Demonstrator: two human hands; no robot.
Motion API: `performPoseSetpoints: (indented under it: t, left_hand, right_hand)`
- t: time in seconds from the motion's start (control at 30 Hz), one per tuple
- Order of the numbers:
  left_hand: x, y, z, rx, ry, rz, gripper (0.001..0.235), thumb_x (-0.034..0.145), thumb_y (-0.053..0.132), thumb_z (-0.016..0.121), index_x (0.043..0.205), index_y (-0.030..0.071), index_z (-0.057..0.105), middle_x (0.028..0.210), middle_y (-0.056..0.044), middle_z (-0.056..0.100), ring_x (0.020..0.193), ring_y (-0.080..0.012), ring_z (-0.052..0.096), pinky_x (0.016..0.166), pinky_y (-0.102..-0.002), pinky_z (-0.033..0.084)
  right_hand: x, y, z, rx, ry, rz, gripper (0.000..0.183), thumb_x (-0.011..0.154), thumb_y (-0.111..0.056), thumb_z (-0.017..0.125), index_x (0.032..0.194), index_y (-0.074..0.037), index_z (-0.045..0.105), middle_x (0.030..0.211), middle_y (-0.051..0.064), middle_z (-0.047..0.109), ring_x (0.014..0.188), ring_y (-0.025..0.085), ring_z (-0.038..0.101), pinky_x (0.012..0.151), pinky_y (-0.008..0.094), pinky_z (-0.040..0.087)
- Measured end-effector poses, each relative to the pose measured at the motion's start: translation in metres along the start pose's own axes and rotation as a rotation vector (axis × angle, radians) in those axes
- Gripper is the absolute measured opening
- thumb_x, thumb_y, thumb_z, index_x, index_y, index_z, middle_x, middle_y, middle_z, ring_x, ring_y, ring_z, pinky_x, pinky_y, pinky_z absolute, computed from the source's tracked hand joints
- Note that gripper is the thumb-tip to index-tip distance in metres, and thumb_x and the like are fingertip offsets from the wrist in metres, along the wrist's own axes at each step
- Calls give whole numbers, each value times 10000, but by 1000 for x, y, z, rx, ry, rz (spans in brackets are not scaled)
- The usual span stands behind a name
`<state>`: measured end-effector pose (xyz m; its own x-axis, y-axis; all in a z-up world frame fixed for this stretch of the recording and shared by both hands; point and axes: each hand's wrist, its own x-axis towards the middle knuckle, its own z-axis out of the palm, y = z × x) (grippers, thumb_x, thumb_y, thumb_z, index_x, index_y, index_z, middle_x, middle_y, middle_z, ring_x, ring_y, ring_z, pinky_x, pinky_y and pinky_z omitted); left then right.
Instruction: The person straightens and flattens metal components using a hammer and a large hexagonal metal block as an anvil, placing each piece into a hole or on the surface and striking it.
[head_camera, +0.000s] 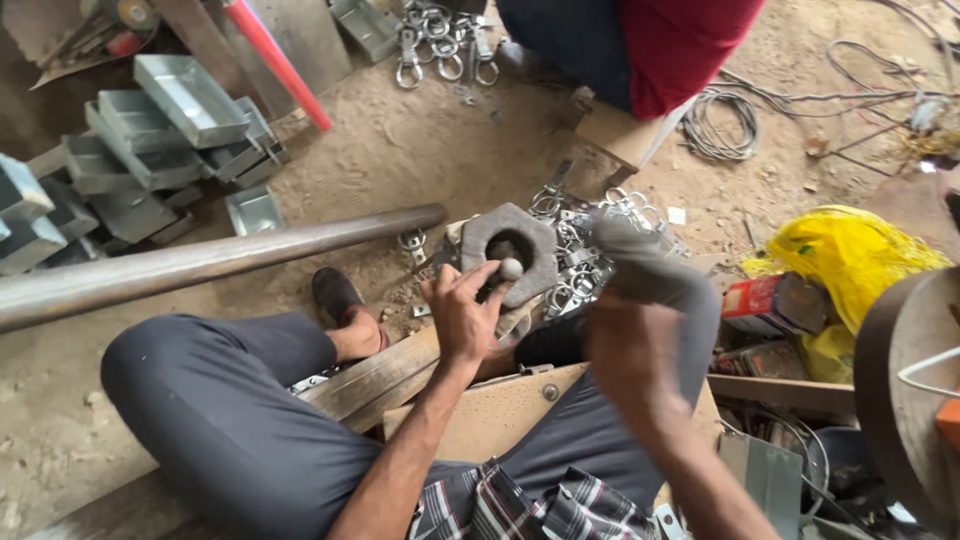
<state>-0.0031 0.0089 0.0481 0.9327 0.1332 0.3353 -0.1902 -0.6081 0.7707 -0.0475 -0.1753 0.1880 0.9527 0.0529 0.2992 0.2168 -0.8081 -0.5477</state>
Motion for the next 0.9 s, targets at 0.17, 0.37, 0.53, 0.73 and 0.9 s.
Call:
performPoseSetpoints:
  t: [0.17,0.37,0.53,0.73,0.9]
  left_hand:
    - [-4,-9,2,-118,1,-67,334,844,247,844,1173,197,810,908,-52,693,912,-174,530,887,-332,406]
    - [-2,-10,11,2,76,75,366,836,381,843,1120,158,791,927,-22,767,856,-192,508,859,-402,339]
    - [-7,-15,23,-40,8,-72,400,800,364,879,1131,157,795,817,-44,707,799,-205,484,841,-386,357]
    - [9,-2,-1,-111,39,-4,346,794,238,857,1114,126,789,946,-60,712,931,-204,547,934,-411,429]
    - [20,23,-10,-503,-147,101,355,893,292,668,1125,25,639,1011,-83,647,921,-211,591,832,-399,495]
  right_hand:
    - [5,7,23,151,-339,238,354,1105,-255,462,1004,50,611,555,198,516,490,291,518,489,424,421]
    - [18,4,-40,-28,-12,-118,236,1088,-182,500,920,-26,556,672,92,562,578,179,523,514,352,385]
    - [11,0,-6,-92,106,-48,112,1080,-124,510,1031,-39,563,818,126,629,687,216,626,574,310,501]
    - [7,18,26,-154,-161,-209,270,1106,-246,541,1078,23,558,736,199,611,679,387,564,593,458,405]
    - [-47,46,-12,137,-306,363,347,1098,-328,415,1042,-38,598,548,134,542,422,209,498,443,401,359]
